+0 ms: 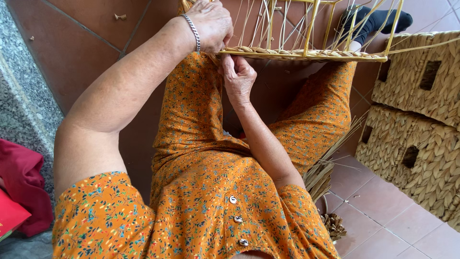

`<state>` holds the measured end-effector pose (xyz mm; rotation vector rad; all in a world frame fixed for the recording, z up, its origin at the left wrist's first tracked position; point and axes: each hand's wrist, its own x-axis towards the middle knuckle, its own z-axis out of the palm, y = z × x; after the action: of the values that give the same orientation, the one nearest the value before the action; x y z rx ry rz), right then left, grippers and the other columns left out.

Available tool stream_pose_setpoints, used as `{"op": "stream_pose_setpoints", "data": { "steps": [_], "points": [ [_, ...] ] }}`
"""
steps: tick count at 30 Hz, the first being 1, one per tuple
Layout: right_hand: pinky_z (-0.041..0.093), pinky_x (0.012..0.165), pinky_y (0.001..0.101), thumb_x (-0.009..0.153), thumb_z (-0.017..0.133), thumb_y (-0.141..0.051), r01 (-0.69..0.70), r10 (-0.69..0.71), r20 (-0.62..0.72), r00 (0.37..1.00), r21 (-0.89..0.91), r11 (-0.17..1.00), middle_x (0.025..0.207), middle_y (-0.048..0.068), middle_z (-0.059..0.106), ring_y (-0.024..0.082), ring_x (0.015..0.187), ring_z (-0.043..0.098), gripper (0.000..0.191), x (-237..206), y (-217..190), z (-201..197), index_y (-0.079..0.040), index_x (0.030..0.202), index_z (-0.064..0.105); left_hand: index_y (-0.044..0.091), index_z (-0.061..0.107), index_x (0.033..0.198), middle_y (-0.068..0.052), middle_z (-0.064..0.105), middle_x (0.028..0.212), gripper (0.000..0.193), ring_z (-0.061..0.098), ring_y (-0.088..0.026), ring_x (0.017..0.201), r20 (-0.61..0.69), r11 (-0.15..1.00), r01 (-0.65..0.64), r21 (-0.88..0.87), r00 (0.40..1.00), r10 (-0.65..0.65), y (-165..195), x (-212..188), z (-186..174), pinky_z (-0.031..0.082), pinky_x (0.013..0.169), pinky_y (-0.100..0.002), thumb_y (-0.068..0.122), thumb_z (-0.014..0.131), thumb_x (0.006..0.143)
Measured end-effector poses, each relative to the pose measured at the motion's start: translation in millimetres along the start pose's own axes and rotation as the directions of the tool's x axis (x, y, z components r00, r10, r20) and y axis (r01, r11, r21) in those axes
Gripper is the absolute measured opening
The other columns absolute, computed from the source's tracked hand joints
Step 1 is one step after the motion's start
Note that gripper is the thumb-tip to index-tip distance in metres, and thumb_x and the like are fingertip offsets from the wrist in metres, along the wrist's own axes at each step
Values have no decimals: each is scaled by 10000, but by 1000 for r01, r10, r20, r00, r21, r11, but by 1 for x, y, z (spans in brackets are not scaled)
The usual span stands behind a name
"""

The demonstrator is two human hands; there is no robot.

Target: The person sits on the floor with a water hyacinth basket frame on their lap and weaves dried strands around the rim, tucking and tightening them by hand. They pick up new strands from the floor, trim excess material with scissors, and rotate the basket to work around its sides.

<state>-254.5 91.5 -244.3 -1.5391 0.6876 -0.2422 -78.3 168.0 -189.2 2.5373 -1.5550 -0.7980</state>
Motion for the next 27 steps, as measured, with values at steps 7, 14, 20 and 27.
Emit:
{"op": "stream_pose_setpoints", "data": {
  "steps": [7, 14, 20, 27],
  "points": [
    [590, 609, 233, 990, 697, -155, 17, -17, 15, 1000, 12, 1000, 749, -8, 719, 41, 661, 673, 177, 3, -3, -1, -4, 909, 741, 162, 816, 866, -82, 740, 835, 62, 674, -245, 960, 96, 998, 32, 51, 995, -37, 5, 4, -2, 497, 903, -422, 200, 776, 837],
    [594, 635, 231, 994, 697, -134, 20, -20, 6, 1000, 52, 998, 786, -9, 719, 33, 702, 664, 159, 2, -1, 1, 7, 931, 735, 205, 830, 888, -38, 738, 828, 104, 650, -229, 998, 115, 996, -29, -84, 993, 39, 1, -8, -13, 481, 895, -473, 156, 763, 826],
    [601, 653, 233, 993, 693, -124, 84, -84, 6, 996, -15, 996, 791, 6, 744, 54, 709, 704, 158, 6, 1, 0, 16, 929, 730, 166, 818, 932, -77, 760, 856, 108, 729, -243, 902, 93, 998, 50, -47, 995, -45, 10, 3, -6, 560, 936, -421, 160, 792, 827],
    [532, 603, 229, 1000, 686, -116, -21, 22, 80, 997, -8, 1000, 842, 32, 761, 58, 675, 634, 145, 0, -8, -9, 18, 1018, 739, 121, 802, 893, -120, 730, 874, 91, 712, -268, 903, 1, 998, 62, -12, 998, -62, 19, -4, -15, 572, 843, -439, 154, 800, 808]
  ]
}}
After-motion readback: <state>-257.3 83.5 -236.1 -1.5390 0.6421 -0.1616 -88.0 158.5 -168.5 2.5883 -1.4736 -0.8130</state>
